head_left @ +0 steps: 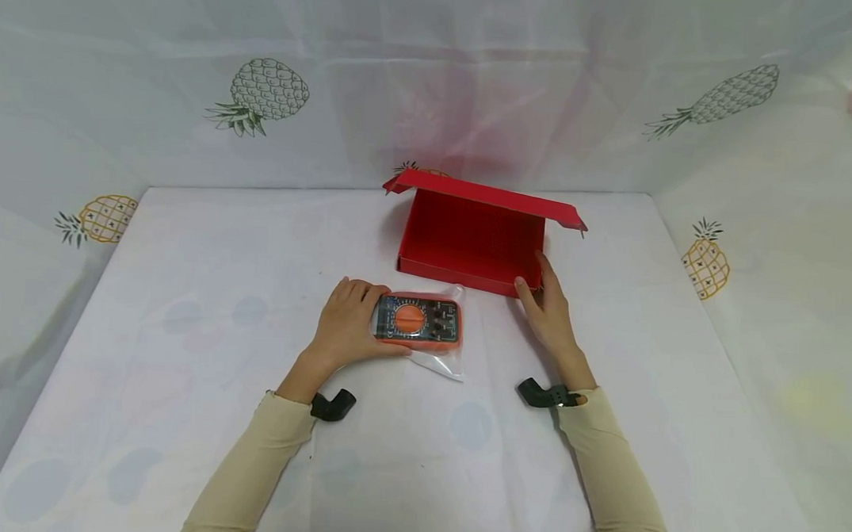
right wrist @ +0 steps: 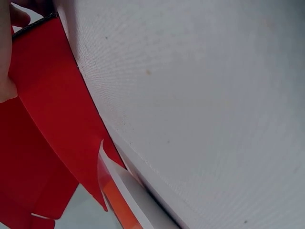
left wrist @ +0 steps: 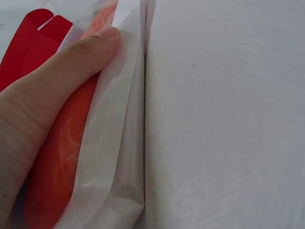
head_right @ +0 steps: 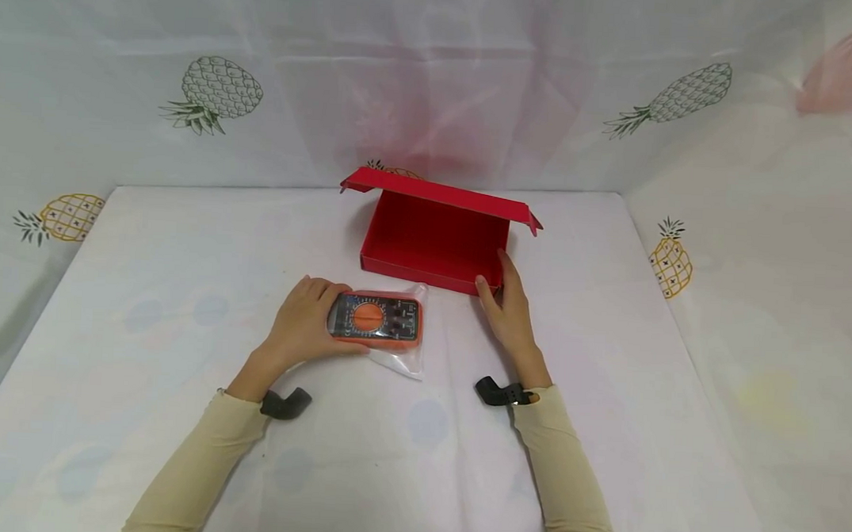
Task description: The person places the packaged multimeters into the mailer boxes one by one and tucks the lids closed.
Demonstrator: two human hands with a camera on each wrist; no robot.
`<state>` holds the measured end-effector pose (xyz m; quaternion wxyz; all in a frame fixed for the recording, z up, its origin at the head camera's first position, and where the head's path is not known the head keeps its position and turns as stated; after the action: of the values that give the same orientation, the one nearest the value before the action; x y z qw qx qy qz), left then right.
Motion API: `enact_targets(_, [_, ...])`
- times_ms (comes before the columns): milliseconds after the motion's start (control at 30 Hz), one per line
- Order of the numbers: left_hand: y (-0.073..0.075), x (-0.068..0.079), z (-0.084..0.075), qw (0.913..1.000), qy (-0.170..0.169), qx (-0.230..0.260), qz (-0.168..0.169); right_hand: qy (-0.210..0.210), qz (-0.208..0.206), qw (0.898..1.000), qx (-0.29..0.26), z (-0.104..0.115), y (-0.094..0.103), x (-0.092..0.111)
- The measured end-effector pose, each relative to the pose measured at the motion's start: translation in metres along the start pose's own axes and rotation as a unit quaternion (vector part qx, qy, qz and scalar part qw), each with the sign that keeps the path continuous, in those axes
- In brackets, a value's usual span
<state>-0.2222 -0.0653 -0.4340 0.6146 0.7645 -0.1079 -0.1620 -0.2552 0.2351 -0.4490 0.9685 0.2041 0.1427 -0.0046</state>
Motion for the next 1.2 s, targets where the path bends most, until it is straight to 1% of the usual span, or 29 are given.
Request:
enact_targets(100, [0.001,0.0,-0.002,0.9999,-0.003,-0.006,-0.011,0.0,0.002,1.0,0.005,0.0,0.001,0.001])
enact_targets(233, [0.004,-0.001,-0.009,0.9992,-0.019,-0.019,-0.03,-0.003,-0.003,1.0,0.01,0.0,0.005,0.002])
enact_targets(333, [0.006,-0.001,-0.012,0.9986,-0.024,-0.029,-0.036,-0.002,-0.003,1.0,0.009,0.0,0.006,0.003])
enact_targets(567, [0.007,-0.001,-0.011,0.9981,-0.021,-0.043,-0.038,0.0,0.002,1.0,0.005,0.0,0.004,0.002])
enact_targets(867, [0.01,0.0,-0.012,0.9977,-0.027,-0.042,-0.047,-0.004,-0.001,1.0,0.005,0.0,0.003,0.001])
enact_targets(1200, [0.013,0.002,-0.014,0.9972,-0.031,-0.05,-0.046,-0.007,0.001,1.0,0.001,0.001,0.0,0.001])
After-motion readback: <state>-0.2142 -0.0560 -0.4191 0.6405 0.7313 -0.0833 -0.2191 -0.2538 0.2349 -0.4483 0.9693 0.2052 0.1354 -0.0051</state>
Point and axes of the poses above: each hand's wrist, its own x-axis away from the middle knuckle, its own y-axis out of the back of the hand, z = x × y, the point moved 10 cm from there along -x, towards the middle knuckle, and after that the axes turned 8 degrees about -x, right-handed, at the moved point
